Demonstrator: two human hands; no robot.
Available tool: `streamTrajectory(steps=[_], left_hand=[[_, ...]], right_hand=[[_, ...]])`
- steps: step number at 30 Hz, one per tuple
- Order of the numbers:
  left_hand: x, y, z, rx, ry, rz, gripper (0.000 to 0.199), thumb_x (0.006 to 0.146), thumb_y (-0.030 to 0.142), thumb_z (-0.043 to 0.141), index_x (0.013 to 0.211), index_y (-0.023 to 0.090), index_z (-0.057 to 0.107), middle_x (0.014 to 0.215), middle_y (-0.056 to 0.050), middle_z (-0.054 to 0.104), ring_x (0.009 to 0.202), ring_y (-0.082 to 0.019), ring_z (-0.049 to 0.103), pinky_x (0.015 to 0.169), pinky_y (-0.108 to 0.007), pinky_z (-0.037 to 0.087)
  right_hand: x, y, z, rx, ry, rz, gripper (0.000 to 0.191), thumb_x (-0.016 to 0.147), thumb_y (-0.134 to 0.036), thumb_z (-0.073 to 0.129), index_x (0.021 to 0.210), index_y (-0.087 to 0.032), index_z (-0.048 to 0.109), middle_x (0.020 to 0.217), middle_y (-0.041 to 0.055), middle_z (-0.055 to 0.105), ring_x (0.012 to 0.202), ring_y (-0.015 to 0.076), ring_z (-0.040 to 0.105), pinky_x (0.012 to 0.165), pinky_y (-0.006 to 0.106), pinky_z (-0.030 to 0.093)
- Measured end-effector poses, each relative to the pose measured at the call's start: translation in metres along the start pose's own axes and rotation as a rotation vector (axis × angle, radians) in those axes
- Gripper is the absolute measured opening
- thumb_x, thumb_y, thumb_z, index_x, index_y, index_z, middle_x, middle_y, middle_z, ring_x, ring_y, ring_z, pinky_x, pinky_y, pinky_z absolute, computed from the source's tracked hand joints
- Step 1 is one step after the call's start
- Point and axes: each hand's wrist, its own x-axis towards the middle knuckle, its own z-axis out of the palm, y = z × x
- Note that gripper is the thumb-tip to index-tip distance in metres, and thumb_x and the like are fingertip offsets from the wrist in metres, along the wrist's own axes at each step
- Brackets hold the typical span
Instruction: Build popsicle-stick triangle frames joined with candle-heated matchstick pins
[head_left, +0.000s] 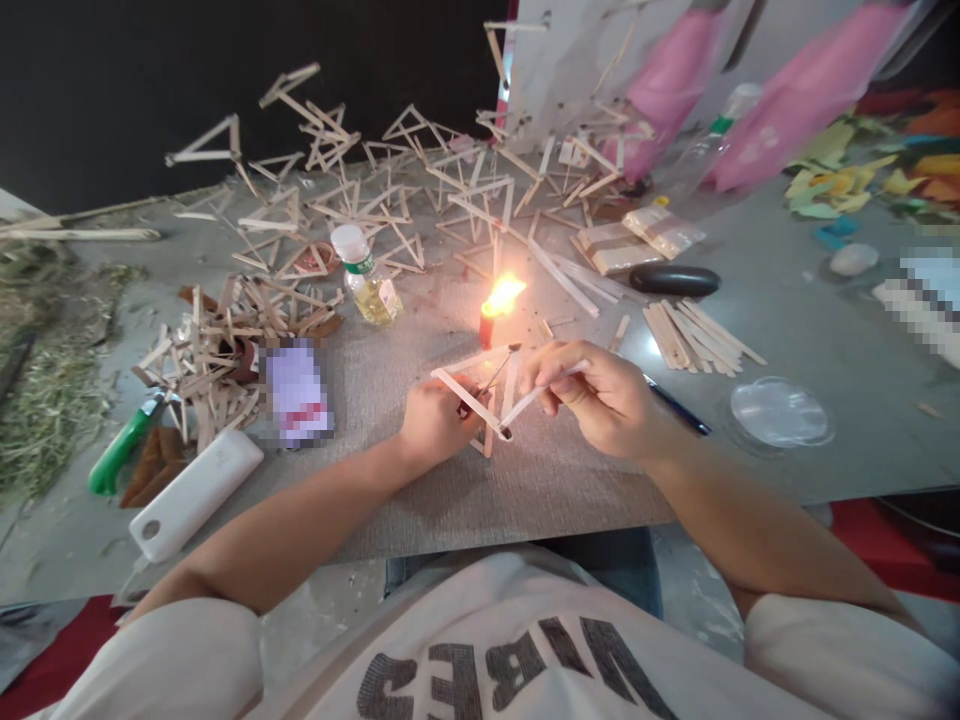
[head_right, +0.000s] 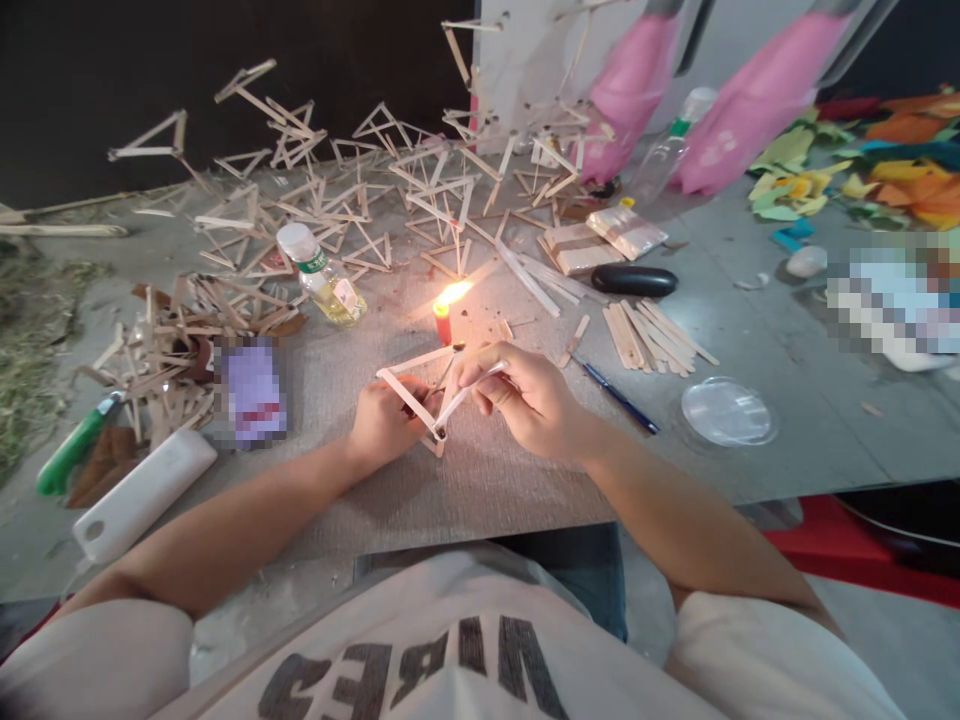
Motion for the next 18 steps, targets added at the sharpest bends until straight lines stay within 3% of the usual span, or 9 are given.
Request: streamTrajectory(steps=[18], left_hand=[[0.0004,-0.0011,0.0016,0.018,0.027,0.032,0.036,0.091,0.028,0.061,0.057,0.02,0.051,0.05,0.002,0.054,0.046,-0.01,0.047,0.049,-0.024,0.035]], right_hand=[[-0.0022,-0.0001,-0.002,0.02,-0.053,-0.064,0.024,0.107,-0.014,0.046,0.107,-0.026,0.066,0.107,0.0046,0.071,0.063,0.0093,0.055,0.059,0.029,0.051]])
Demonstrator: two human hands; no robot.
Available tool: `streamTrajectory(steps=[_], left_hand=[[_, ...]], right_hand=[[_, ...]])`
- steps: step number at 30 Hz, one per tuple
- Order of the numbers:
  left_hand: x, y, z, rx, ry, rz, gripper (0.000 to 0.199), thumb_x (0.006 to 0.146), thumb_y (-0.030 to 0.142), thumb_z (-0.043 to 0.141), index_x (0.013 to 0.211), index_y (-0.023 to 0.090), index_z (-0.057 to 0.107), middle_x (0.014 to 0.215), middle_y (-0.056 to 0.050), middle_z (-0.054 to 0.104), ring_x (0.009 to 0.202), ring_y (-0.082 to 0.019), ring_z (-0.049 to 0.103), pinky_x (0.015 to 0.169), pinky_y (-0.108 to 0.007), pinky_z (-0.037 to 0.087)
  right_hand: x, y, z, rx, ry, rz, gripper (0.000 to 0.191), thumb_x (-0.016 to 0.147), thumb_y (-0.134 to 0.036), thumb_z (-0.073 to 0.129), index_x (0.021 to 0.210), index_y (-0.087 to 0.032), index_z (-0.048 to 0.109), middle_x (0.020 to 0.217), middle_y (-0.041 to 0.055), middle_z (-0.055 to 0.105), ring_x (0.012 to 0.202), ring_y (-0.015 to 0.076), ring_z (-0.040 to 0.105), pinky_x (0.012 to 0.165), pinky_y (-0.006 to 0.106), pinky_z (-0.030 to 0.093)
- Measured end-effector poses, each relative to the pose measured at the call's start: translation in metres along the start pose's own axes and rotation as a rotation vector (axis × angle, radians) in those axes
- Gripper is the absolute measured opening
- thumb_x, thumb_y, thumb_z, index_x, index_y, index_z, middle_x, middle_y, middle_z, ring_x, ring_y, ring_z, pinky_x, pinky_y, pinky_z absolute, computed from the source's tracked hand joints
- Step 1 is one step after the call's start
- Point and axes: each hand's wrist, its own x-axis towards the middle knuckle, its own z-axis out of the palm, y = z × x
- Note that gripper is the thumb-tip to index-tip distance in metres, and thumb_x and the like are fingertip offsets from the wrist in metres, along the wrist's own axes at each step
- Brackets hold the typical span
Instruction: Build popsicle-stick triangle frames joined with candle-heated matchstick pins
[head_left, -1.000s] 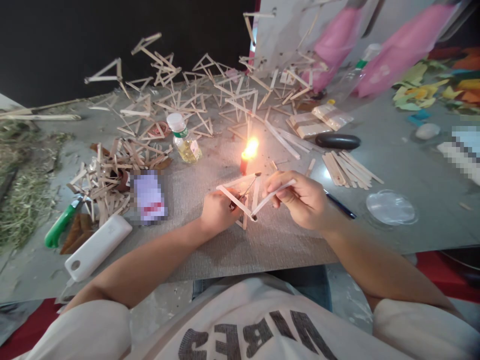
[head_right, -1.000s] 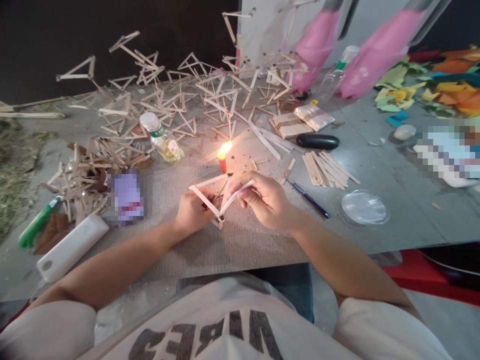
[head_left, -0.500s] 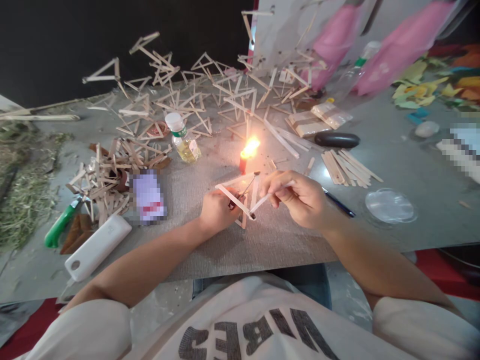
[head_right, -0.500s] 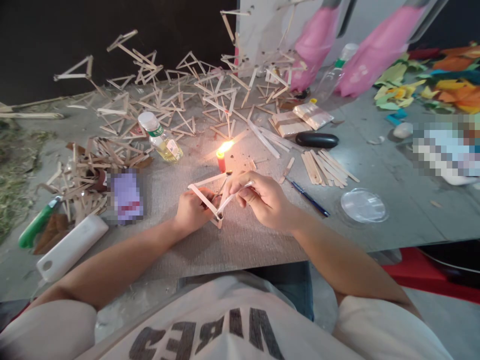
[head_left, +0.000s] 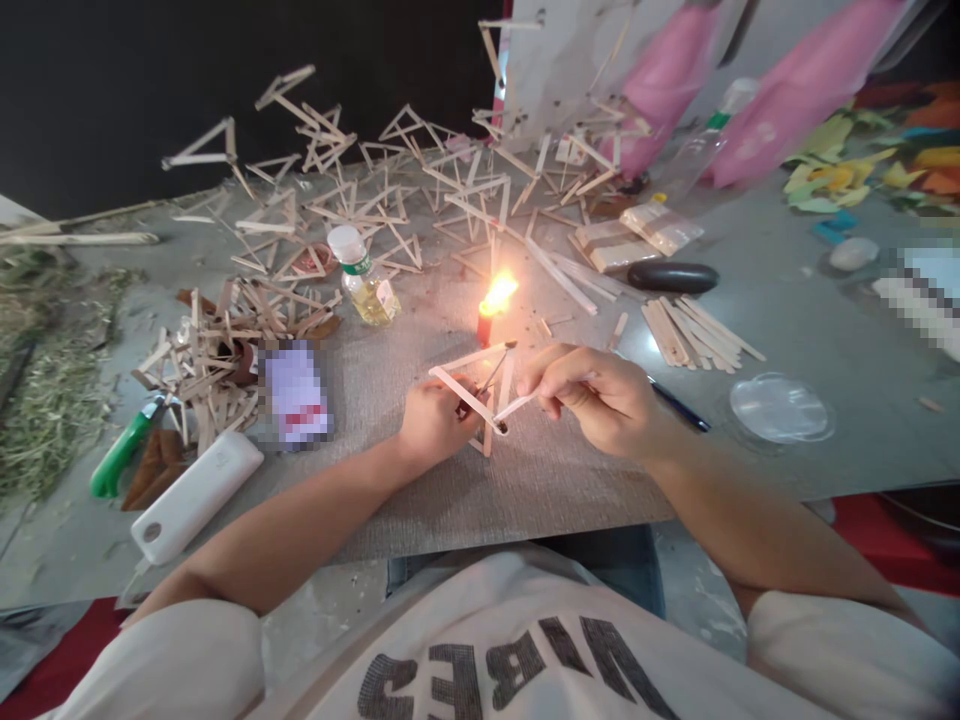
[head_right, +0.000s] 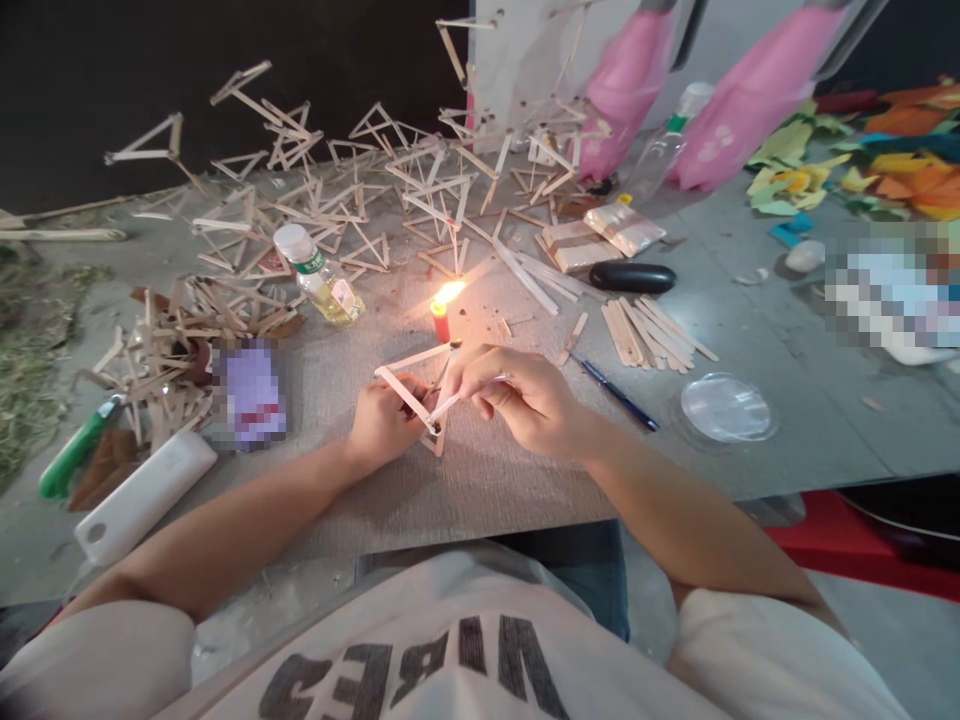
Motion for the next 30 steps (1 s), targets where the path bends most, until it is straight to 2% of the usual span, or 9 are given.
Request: streamTrajectory(steps=[9,30], left_hand=[[0.0008,-0.0003,-0.0013,0.003,0.002,0.02,0.034,0.09,0.026,0.062,0.059,0.019,0.052,0.051,0.002,0.056,0.046,-0.011,0.05,0.049,-0.025,0.037],[-0.0008,-0.0054,0.0012,0.012,0.016,0.048,0.034,0.089,0.03,0.064,0.06,0.021,0.05,0.05,0.002,0.053,0.047,-0.012,0.05,0.05,-0.026,0.035]], right_hand=[[0.0003,0.0003,-0.0016,-0.004,-0.018,-0.055,0.026,0.105,-0.009,0.047,0.11,-0.023,0.068,0.109,0.0057,0.072,0.065,0.0081,0.057,0.059,0.027,0.052],[0.0016,0.0009,-0.0014,-0.034,-0.012,-0.118,0.031,0.103,-0.004,0.048,0.115,-0.023,0.07,0.111,0.0052,0.073,0.069,0.008,0.061,0.06,0.024,0.052]])
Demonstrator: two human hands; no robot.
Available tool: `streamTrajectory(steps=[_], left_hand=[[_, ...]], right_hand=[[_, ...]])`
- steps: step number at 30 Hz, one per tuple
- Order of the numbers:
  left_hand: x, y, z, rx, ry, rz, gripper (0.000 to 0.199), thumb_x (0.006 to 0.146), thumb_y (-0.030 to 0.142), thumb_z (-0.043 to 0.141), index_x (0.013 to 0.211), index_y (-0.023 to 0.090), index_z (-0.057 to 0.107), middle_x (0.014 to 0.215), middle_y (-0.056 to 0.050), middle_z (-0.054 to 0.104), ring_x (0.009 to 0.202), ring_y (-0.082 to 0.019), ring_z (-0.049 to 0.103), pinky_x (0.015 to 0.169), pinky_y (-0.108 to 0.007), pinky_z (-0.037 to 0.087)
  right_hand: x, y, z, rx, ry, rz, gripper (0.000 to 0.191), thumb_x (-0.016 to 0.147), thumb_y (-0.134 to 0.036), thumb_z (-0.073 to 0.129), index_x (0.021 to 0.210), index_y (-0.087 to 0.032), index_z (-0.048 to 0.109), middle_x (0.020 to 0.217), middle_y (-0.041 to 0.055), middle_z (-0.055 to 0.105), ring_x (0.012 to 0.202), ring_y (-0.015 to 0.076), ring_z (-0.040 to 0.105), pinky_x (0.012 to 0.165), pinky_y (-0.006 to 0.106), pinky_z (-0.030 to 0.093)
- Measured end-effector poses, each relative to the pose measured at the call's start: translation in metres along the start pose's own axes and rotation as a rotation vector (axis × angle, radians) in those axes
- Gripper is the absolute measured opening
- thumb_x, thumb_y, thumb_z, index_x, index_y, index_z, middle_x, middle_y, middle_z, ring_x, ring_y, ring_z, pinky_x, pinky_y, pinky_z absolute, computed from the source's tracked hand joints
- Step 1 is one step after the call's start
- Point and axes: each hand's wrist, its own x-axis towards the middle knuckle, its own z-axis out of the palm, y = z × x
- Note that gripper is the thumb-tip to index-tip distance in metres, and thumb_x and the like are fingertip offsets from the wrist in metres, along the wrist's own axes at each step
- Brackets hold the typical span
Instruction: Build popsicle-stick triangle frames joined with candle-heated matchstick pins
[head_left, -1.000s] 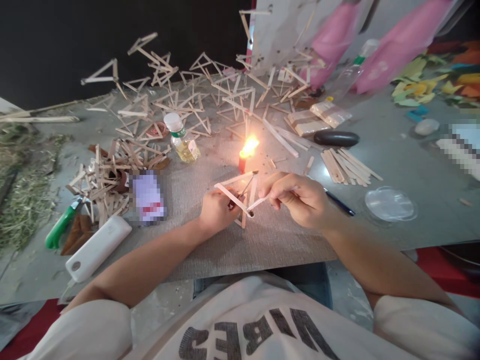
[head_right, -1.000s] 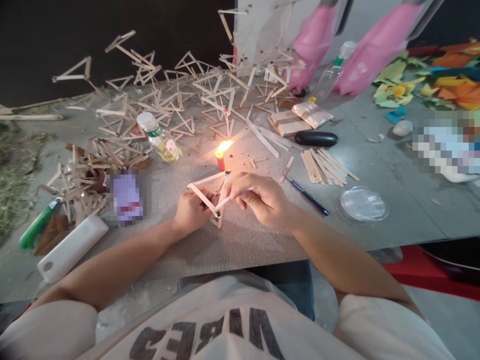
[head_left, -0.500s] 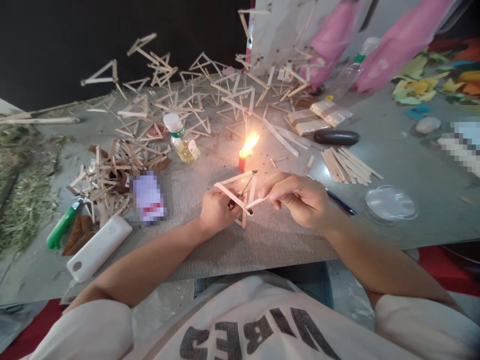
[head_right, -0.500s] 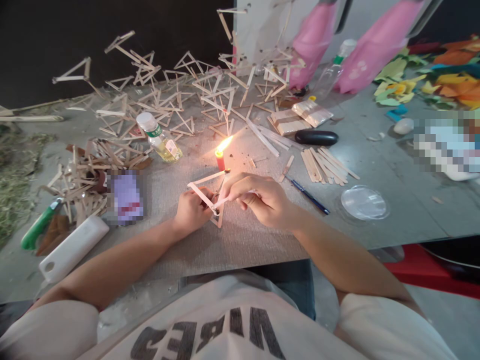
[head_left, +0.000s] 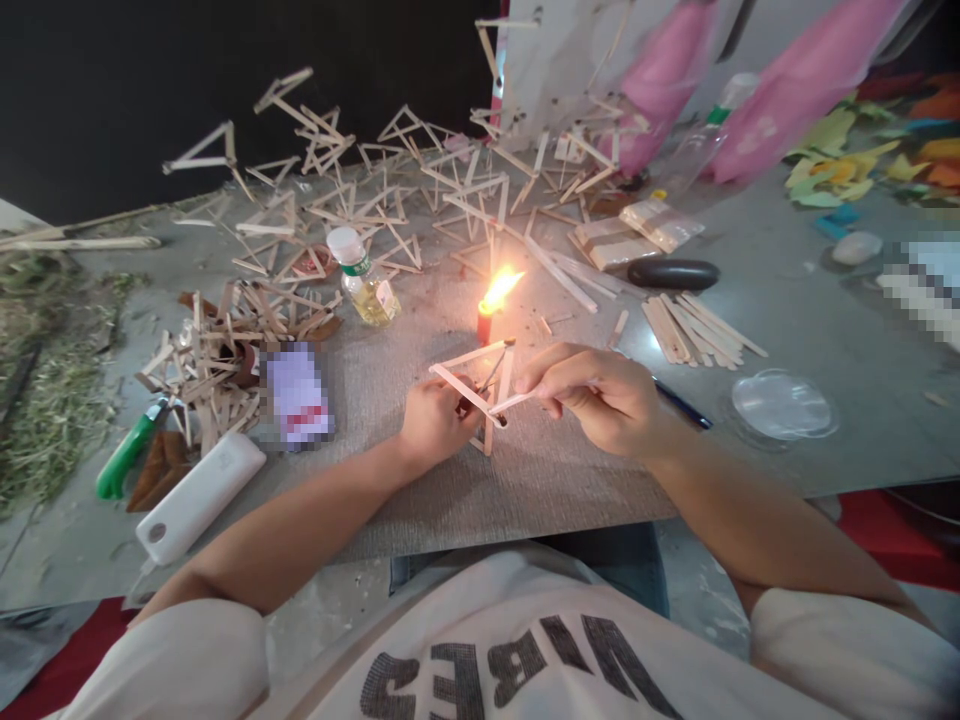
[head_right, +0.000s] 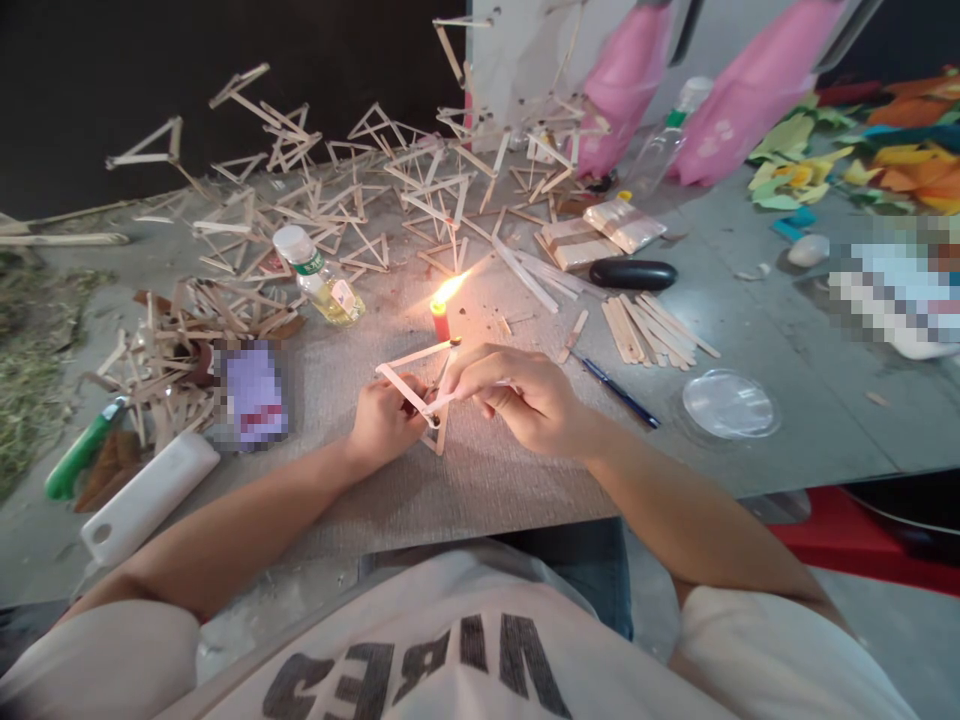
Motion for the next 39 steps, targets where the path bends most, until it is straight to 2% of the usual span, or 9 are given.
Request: streamTrajectory(steps=[12,15,21,26,29,31,34,36,39], left_hand=[[-0.001,0.001,-0.001,0.003,-0.034,-0.045,0.027,0.087,0.028,0.065,0.063,0.02,0.056,0.052,0.002,0.055,0.049,-0.012,0.052,0.052,-0.026,0.039],[-0.002,0.002,-0.001,-0.005,-0.049,-0.075,0.034,0.089,0.028,0.063,0.058,0.02,0.053,0.051,0.002,0.053,0.046,-0.011,0.047,0.048,-0.026,0.035],[-0.005,0.002,0.0,-0.034,-0.081,-0.129,0.036,0.091,0.03,0.065,0.058,0.019,0.055,0.05,0.002,0.053,0.043,-0.01,0.045,0.045,-0.027,0.031],[-0.005,0.001,0.001,-0.039,-0.086,-0.159,0.031,0.088,0.029,0.067,0.06,0.02,0.058,0.051,0.002,0.054,0.044,-0.011,0.047,0.045,-0.027,0.034],[-0.004,0.001,0.001,-0.046,-0.084,-0.168,0.029,0.087,0.028,0.067,0.061,0.02,0.059,0.051,0.003,0.055,0.044,-0.011,0.047,0.045,-0.026,0.034],[-0.004,0.002,0.0,-0.052,-0.077,-0.171,0.029,0.088,0.027,0.066,0.061,0.02,0.059,0.05,0.003,0.053,0.043,-0.011,0.046,0.044,-0.025,0.033],[-0.003,0.003,-0.001,-0.057,-0.06,-0.167,0.033,0.087,0.027,0.067,0.058,0.021,0.054,0.047,0.004,0.05,0.042,-0.01,0.044,0.044,-0.025,0.031],[-0.002,0.004,-0.002,-0.062,-0.045,-0.164,0.035,0.087,0.028,0.067,0.056,0.021,0.051,0.046,0.004,0.048,0.041,-0.01,0.044,0.044,-0.025,0.03],[-0.001,0.004,-0.003,-0.077,-0.022,-0.169,0.036,0.087,0.028,0.067,0.055,0.02,0.05,0.046,0.004,0.047,0.042,-0.01,0.043,0.044,-0.024,0.029]], right_hand=[[-0.002,0.003,0.001,-0.047,0.097,-0.051,0.027,0.103,-0.014,0.055,0.119,-0.027,0.074,0.111,0.006,0.076,0.063,0.008,0.061,0.053,0.024,0.053],[-0.002,0.005,-0.001,-0.128,0.249,-0.081,0.02,0.101,-0.022,0.063,0.116,-0.029,0.075,0.108,0.005,0.077,0.059,0.0083,0.062,0.049,0.024,0.052],[0.011,-0.004,-0.013,-0.267,0.711,-0.26,0.012,0.093,-0.041,0.076,0.1,-0.032,0.078,0.071,-0.0042,0.068,0.052,0.0114,0.06,0.044,0.025,0.049],[0.01,-0.032,-0.031,-0.352,0.899,-0.255,0.006,0.088,-0.034,0.081,0.092,-0.031,0.079,0.07,-0.0041,0.068,0.053,0.0122,0.062,0.045,0.028,0.05],[-0.001,-0.032,-0.043,-0.359,0.927,-0.133,0.012,0.08,-0.027,0.086,0.08,-0.026,0.074,0.071,-0.0019,0.072,0.057,0.0149,0.066,0.05,0.03,0.052],[-0.011,-0.018,-0.05,-0.383,0.907,0.061,0.018,0.078,-0.03,0.087,0.078,-0.024,0.07,0.074,-0.0002,0.074,0.059,0.0161,0.068,0.052,0.03,0.053],[-0.022,0.014,-0.054,-0.7,0.712,0.448,0.02,0.083,-0.041,0.076,0.08,-0.022,0.069,0.075,0.0011,0.073,0.061,0.0157,0.065,0.059,0.031,0.052],[-0.026,0.036,-0.055,-0.822,0.628,0.535,0.017,0.082,-0.036,0.072,0.074,-0.021,0.069,0.063,0.0008,0.067,0.056,0.0163,0.059,0.058,0.031,0.047],[-0.028,0.062,-0.054,-0.93,0.508,0.603,0.014,0.081,-0.03,0.067,0.071,-0.021,0.067,0.068,0.0043,0.072,0.063,0.0191,0.063,0.066,0.033,0.047]])
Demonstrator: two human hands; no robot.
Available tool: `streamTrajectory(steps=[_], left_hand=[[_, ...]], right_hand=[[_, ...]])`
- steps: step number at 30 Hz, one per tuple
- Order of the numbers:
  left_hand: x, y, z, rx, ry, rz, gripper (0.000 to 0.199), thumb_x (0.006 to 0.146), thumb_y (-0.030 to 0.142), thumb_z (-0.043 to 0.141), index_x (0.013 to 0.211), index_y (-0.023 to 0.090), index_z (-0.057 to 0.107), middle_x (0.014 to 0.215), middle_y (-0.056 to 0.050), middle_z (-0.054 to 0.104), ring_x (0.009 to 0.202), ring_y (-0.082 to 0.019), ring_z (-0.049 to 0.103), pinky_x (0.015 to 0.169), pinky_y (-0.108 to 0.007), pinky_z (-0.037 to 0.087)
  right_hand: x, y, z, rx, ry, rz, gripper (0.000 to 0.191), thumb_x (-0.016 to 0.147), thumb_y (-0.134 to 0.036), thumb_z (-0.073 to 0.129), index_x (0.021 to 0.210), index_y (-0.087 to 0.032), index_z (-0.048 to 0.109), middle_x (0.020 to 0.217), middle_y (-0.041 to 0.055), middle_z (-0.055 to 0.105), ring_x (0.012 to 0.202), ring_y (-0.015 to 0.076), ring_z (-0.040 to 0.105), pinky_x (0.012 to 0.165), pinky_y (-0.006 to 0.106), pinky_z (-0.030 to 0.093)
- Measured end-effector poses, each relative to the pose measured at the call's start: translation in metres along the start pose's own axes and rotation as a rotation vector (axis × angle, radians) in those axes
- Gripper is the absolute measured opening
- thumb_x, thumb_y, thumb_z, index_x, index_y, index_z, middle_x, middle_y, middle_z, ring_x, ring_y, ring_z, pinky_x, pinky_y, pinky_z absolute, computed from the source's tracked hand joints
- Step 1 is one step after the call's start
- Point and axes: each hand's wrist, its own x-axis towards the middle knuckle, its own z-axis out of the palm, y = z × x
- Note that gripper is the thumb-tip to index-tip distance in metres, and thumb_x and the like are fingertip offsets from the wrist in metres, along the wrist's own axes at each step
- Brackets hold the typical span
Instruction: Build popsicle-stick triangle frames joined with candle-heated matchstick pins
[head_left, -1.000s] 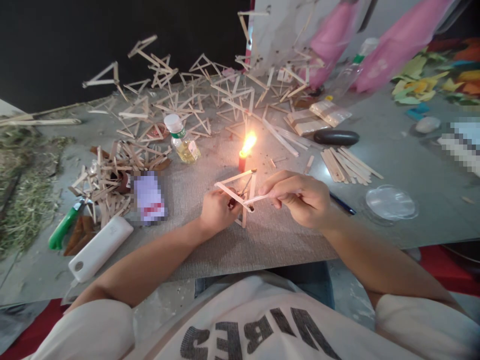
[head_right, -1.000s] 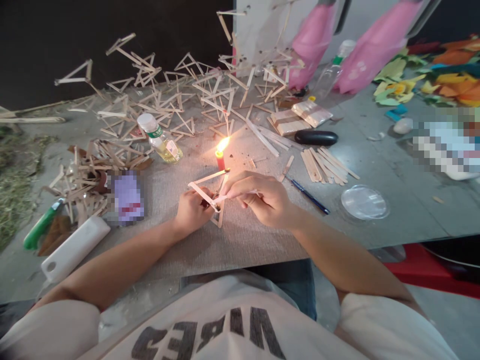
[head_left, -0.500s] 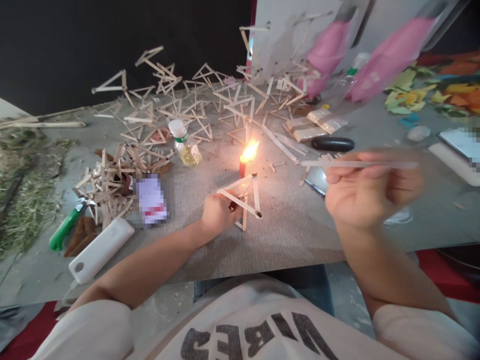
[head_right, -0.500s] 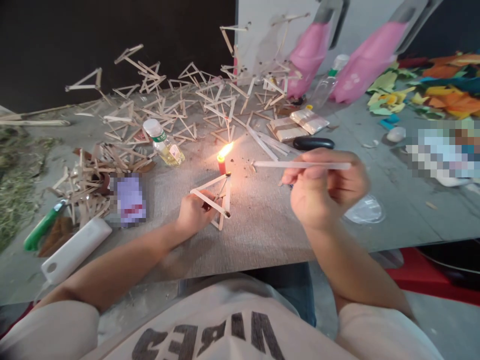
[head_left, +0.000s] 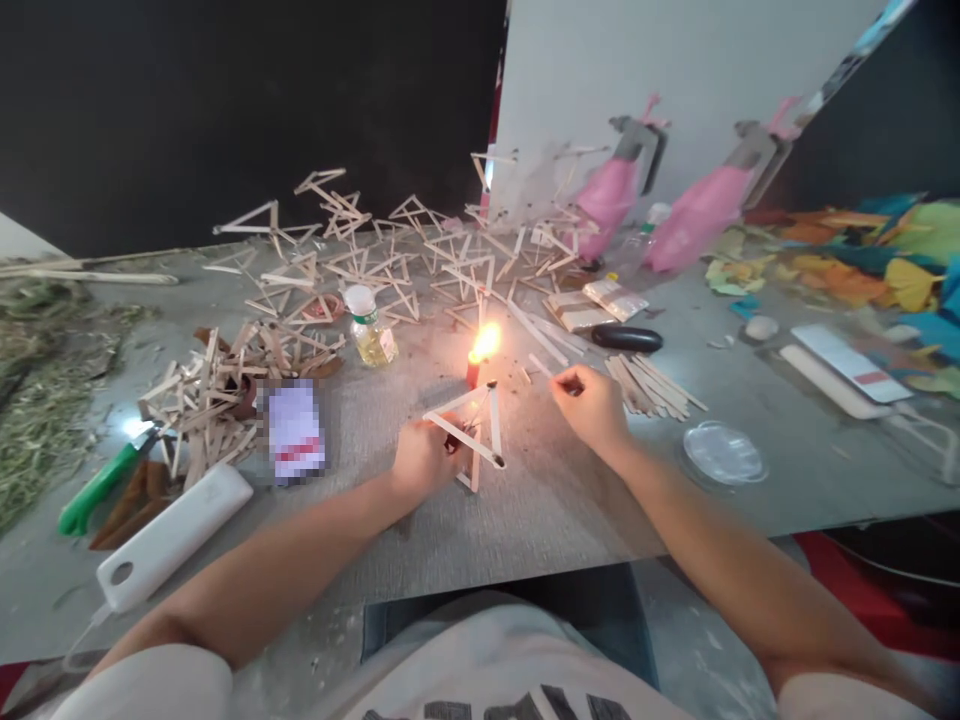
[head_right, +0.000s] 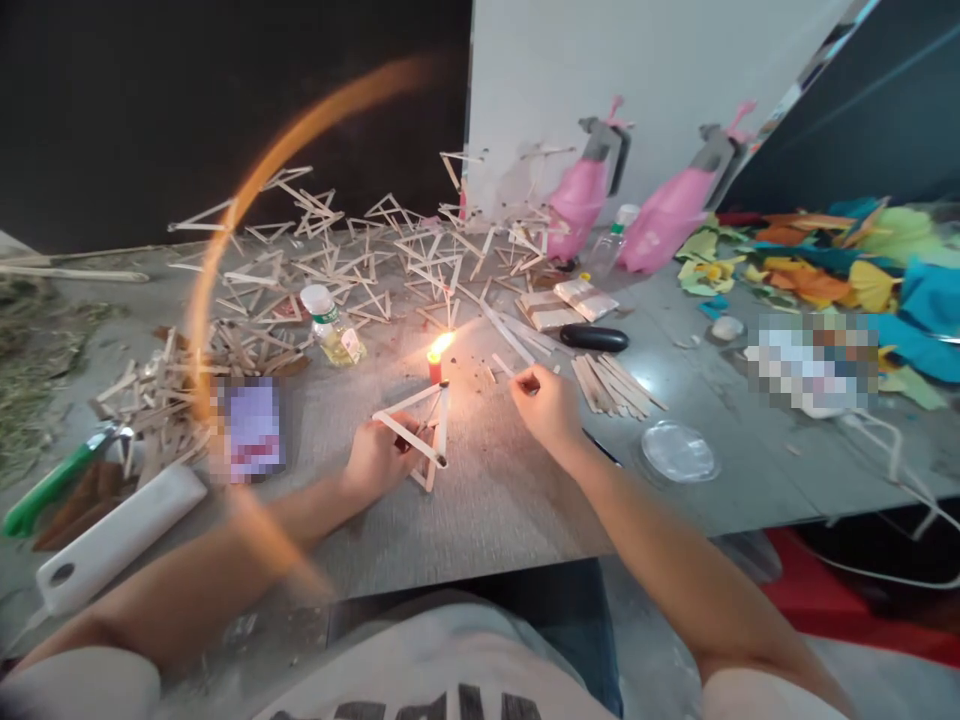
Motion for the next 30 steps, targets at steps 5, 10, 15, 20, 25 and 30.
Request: streamTrajectory(steps=[5,10,15,20,25,30], left_hand=[[-0.001,0.0,0.0,-0.069,0.02,-0.025,0.039,0.09,0.03,0.066,0.056,0.02,0.049,0.048,0.004,0.048,0.044,-0.01,0.045,0.045,-0.023,0.031],[-0.003,-0.001,0.001,-0.144,0.033,-0.03,0.044,0.091,0.033,0.067,0.057,0.02,0.043,0.048,0.005,0.045,0.044,-0.009,0.043,0.043,-0.022,0.031],[-0.003,-0.002,0.001,-0.187,0.029,-0.019,0.039,0.091,0.03,0.067,0.058,0.02,0.049,0.048,0.004,0.05,0.044,-0.009,0.044,0.042,-0.022,0.032],[-0.003,-0.004,0.002,-0.215,0.044,-0.019,0.04,0.091,0.031,0.068,0.057,0.02,0.049,0.048,0.004,0.049,0.044,-0.009,0.045,0.042,-0.022,0.032],[-0.003,-0.003,0.001,-0.244,0.054,-0.027,0.041,0.091,0.032,0.069,0.057,0.02,0.048,0.048,0.004,0.049,0.045,-0.009,0.044,0.043,-0.022,0.032],[-0.004,-0.005,0.004,-0.286,0.074,-0.034,0.048,0.092,0.034,0.068,0.055,0.021,0.041,0.047,0.004,0.046,0.044,-0.009,0.042,0.042,-0.022,0.031]], right_hand=[[0.005,0.007,0.018,-0.164,-0.034,0.013,0.012,0.085,-0.03,0.064,0.078,-0.021,0.068,0.066,0.0055,0.069,0.064,0.0216,0.062,0.064,0.032,0.039],[0.004,0.008,0.026,-0.236,-0.122,-0.038,0.012,0.087,-0.029,0.063,0.083,-0.021,0.071,0.07,0.0059,0.071,0.064,0.0208,0.062,0.064,0.031,0.037],[0.001,0.006,0.027,-0.282,-0.145,-0.108,0.017,0.09,-0.029,0.06,0.095,-0.02,0.074,0.094,0.011,0.078,0.079,0.0242,0.068,0.071,0.033,0.041],[-0.001,0.003,0.026,-0.286,-0.151,-0.143,0.021,0.091,-0.033,0.061,0.1,-0.019,0.075,0.103,0.0119,0.078,0.084,0.0253,0.069,0.079,0.035,0.045],[0.0,0.003,0.024,-0.24,-0.145,-0.121,0.02,0.091,-0.031,0.061,0.099,-0.019,0.074,0.103,0.0126,0.077,0.085,0.0249,0.069,0.08,0.035,0.047],[0.003,0.006,0.021,-0.148,-0.126,-0.056,0.022,0.087,-0.029,0.063,0.104,-0.018,0.072,0.098,0.012,0.078,0.078,0.023,0.068,0.075,0.034,0.047]])
